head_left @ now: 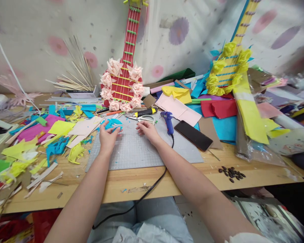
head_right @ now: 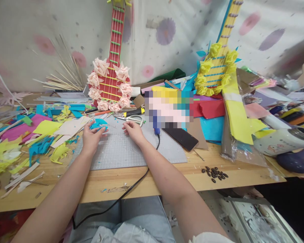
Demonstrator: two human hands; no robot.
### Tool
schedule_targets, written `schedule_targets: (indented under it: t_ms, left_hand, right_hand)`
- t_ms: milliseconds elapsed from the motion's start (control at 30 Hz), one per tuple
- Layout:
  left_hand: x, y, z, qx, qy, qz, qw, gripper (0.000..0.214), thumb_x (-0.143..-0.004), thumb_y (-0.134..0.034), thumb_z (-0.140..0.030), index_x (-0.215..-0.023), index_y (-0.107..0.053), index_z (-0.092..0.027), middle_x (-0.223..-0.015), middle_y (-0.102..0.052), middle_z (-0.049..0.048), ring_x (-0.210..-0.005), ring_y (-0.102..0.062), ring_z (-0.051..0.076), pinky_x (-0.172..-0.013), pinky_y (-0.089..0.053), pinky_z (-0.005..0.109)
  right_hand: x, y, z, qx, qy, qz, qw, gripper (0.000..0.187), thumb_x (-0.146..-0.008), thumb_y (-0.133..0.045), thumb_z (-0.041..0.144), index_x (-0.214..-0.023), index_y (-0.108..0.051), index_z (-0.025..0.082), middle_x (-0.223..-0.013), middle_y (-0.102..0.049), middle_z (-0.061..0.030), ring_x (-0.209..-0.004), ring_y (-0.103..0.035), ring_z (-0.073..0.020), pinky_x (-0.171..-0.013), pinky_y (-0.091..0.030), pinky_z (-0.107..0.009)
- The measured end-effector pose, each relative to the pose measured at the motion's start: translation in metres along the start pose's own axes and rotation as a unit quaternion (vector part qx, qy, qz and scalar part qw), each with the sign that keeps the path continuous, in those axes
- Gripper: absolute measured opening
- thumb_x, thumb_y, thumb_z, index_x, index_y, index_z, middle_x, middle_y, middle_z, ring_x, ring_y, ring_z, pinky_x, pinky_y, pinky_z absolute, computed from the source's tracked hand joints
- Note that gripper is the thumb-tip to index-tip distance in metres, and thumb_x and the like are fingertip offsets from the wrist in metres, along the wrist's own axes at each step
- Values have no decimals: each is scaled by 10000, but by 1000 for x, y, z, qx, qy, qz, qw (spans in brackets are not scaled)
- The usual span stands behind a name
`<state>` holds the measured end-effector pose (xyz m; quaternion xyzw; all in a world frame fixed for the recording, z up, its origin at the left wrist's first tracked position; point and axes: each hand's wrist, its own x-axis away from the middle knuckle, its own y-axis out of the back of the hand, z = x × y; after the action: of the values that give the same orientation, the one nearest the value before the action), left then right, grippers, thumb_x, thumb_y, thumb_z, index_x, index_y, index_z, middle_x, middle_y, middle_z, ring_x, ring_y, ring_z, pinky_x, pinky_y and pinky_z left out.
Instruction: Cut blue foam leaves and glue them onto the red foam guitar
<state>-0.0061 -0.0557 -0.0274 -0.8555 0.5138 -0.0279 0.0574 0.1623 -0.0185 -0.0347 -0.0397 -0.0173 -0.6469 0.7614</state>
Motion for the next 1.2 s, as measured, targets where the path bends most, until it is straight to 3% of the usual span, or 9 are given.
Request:
schedule_targets:
  t_ms: [333, 667, 1200]
  left_hand:
    - [5, -2, -7, 7, 60, 38, 997, 618, -649, -698, -98, -1193, -409, -146, -710, -639, 12, -621, -674, 176, -531, -541, 267]
    - [5, -2, -4, 8, 54, 70, 996, 626, -640, -694, -103, -1198, -413, -149, -720, -659, 16, -630, -677, 176, -516, -540, 252]
    - [7, -2, -6, 0, 63, 79, 995, 560, -686, -654, -130, -1191, -413, -148, -743, -665, 31, -638, -678, 179, -522, -541, 263]
  right_hand:
    - [2, -3, -4, 71, 38, 48, 996, 170, -743, -580, 338, -772, -568, 171, -708, -623, 1, -548, -520, -76, -568, -438, -227]
    - [3, -2, -8, 135, 68, 71, 986, 187, -734, -594, 343, -742, -604, 156, -669, -625, -8, -593, -544, -102, -615, -437, -252]
    - [4, -4, -5, 82, 31, 78, 993, 122, -733, -605, 259, -679, -579, 154, -577, -597, 20, -513, -518, -70, -557, -408, -199]
